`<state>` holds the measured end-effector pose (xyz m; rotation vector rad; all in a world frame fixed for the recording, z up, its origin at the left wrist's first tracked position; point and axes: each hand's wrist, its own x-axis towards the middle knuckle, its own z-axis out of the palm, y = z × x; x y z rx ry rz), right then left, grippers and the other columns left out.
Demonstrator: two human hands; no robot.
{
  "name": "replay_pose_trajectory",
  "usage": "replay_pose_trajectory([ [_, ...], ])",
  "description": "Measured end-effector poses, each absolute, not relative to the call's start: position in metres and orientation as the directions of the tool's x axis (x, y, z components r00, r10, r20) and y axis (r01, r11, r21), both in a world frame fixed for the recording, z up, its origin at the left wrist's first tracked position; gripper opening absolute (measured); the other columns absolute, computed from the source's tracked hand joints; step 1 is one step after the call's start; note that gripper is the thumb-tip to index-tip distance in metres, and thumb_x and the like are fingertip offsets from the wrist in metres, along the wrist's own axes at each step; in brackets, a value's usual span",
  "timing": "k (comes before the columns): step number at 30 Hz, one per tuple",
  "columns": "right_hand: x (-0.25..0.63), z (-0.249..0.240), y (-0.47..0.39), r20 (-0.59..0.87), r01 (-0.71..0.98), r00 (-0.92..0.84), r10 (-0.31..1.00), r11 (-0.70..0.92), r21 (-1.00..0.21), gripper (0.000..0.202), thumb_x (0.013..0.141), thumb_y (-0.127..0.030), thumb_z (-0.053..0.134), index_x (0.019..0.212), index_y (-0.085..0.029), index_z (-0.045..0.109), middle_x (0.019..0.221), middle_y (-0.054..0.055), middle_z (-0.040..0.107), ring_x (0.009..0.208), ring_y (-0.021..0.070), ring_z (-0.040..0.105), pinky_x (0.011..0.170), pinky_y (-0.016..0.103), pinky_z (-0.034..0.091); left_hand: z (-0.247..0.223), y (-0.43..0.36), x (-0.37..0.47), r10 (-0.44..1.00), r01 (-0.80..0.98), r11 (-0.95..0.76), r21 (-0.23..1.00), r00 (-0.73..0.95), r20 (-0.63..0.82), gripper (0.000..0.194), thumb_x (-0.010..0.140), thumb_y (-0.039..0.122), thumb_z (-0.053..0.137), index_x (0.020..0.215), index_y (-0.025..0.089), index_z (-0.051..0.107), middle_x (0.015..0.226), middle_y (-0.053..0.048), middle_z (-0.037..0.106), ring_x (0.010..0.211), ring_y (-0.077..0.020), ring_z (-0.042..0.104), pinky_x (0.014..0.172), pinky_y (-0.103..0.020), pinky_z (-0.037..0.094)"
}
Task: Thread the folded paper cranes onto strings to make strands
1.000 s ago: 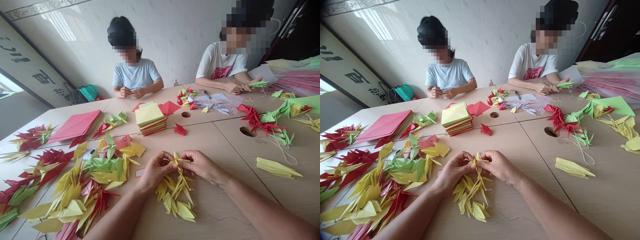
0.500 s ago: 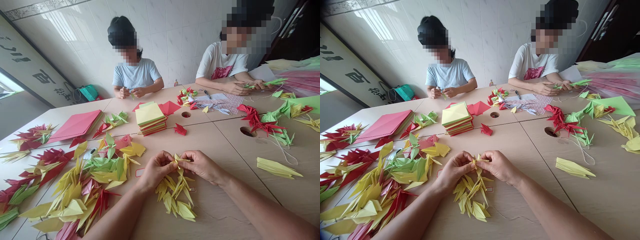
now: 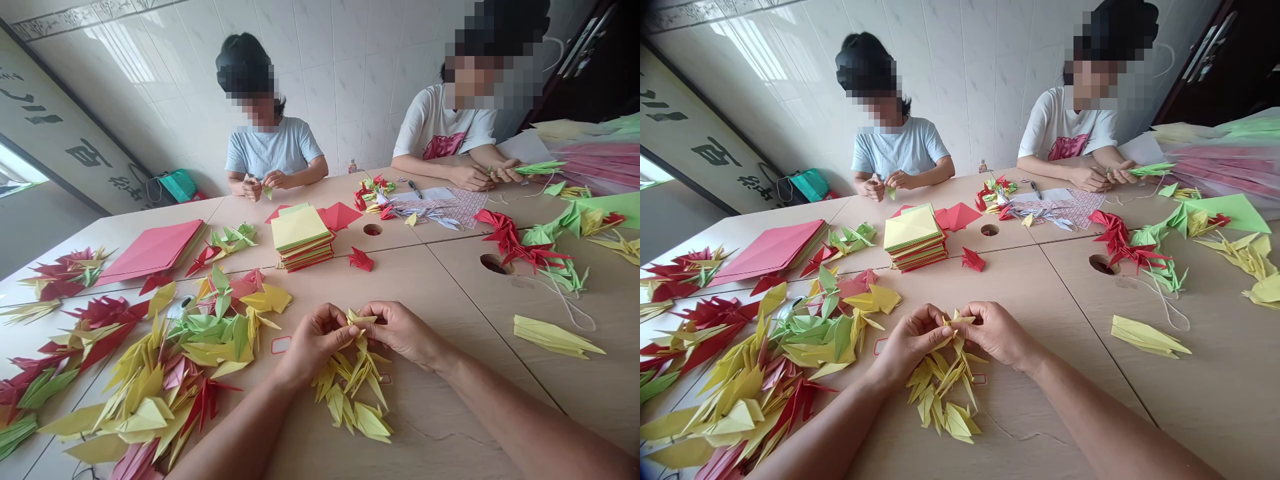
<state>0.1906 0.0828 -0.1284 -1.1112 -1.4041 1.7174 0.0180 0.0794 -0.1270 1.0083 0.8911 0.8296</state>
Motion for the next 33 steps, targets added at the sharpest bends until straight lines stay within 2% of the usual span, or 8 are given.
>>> replay_pose_trajectory([
  [4, 0.1899, -0.1271, 0.0821, -0.216, 0.031, -0.413, 0.885, -0.223, -0.974, 0.041, 0.066, -0.053, 0.069, 0.072, -0.015, 0.056, 0.062, -0.003, 0.048, 0.056, 0.0083, 0.043, 0.049, 0.02, 0.031, -0.128, 0.0791, 0.0187, 0.914, -0.116, 0.284, 0.952, 0.331, -0.233, 0.035, 0.068, 0.043, 0.07, 0.072, 0.015, 0.049, 0.066, 0.001, 0.058, 0.059, -0.01, 0.053, 0.057, -0.021, 0.04],
  [9, 0.1912, -0.1298, 0.0826, -0.208, 0.044, -0.402, 0.892, -0.207, -0.977, 0.039, 0.068, -0.051, 0.068, 0.075, -0.015, 0.057, 0.065, -0.003, 0.05, 0.057, 0.0083, 0.043, 0.051, 0.02, 0.032, -0.1261, 0.0787, 0.0193, 0.916, -0.13, 0.281, 0.951, 0.331, -0.226, 0.033, 0.066, 0.038, 0.073, 0.074, 0.015, 0.051, 0.069, 0.001, 0.058, 0.062, -0.0098, 0.053, 0.061, -0.022, 0.04],
  [15, 0.1917, -0.1319, 0.0841, -0.145, 0.07, -0.436, 0.888, -0.127, -0.989, 0.038, 0.071, -0.051, 0.066, 0.075, -0.015, 0.057, 0.067, -0.002, 0.047, 0.06, 0.0089, 0.041, 0.053, 0.02, 0.031, -0.129, 0.0798, 0.0176, 0.927, -0.102, 0.222, 0.97, 0.332, -0.177, 0.028, 0.069, 0.035, 0.071, 0.074, 0.015, 0.053, 0.071, 0.0, 0.058, 0.063, -0.0088, 0.051, 0.06, -0.02, 0.039],
  [20, 0.1921, -0.1329, 0.0836, -0.161, 0.097, -0.438, 0.884, -0.132, -0.987, 0.038, 0.071, -0.052, 0.065, 0.076, -0.015, 0.057, 0.064, -0.003, 0.045, 0.056, 0.0085, 0.038, 0.05, 0.021, 0.03, -0.1269, 0.0789, 0.019, 0.943, -0.071, 0.195, 0.978, 0.288, -0.167, 0.028, 0.066, 0.035, 0.073, 0.073, 0.014, 0.055, 0.068, -0.001, 0.058, 0.06, -0.0092, 0.051, 0.058, -0.02, 0.039],
  [25, 0.193, -0.1351, 0.0831, -0.173, 0.116, -0.409, 0.896, -0.136, -0.984, 0.035, 0.074, -0.05, 0.063, 0.077, -0.015, 0.058, 0.064, -0.002, 0.049, 0.058, 0.0096, 0.042, 0.051, 0.021, 0.032, -0.1257, 0.0788, 0.0199, 0.959, -0.023, 0.166, 0.986, 0.236, -0.156, 0.026, 0.066, 0.034, 0.073, 0.072, 0.014, 0.058, 0.064, 0.0, 0.058, 0.057, -0.0086, 0.048, 0.055, -0.02, 0.036],
  [30, 0.1933, -0.133, 0.0836, -0.163, 0.101, -0.402, 0.901, -0.134, -0.986, 0.036, 0.076, -0.05, 0.061, 0.077, -0.014, 0.059, 0.065, -0.001, 0.052, 0.059, 0.0093, 0.044, 0.052, 0.021, 0.032, -0.1266, 0.0805, 0.0178, 0.937, -0.082, 0.213, 0.974, 0.298, -0.18, 0.025, 0.071, 0.034, 0.069, 0.075, 0.013, 0.057, 0.067, 0.001, 0.057, 0.06, -0.0078, 0.049, 0.057, -0.019, 0.036],
  [33, 0.1932, -0.1315, 0.0842, -0.187, 0.076, -0.404, 0.895, -0.171, -0.982, 0.038, 0.074, -0.051, 0.064, 0.076, -0.013, 0.06, 0.066, 0.0, 0.052, 0.059, 0.0092, 0.044, 0.052, 0.021, 0.032, -0.1242, 0.0805, 0.017, 0.911, -0.124, 0.246, 0.961, 0.369, -0.185, 0.024, 0.074, 0.033, 0.067, 0.083, 0.014, 0.055, 0.076, -0.001, 0.06, 0.069, -0.0097, 0.054, 0.065, -0.021, 0.041],
])
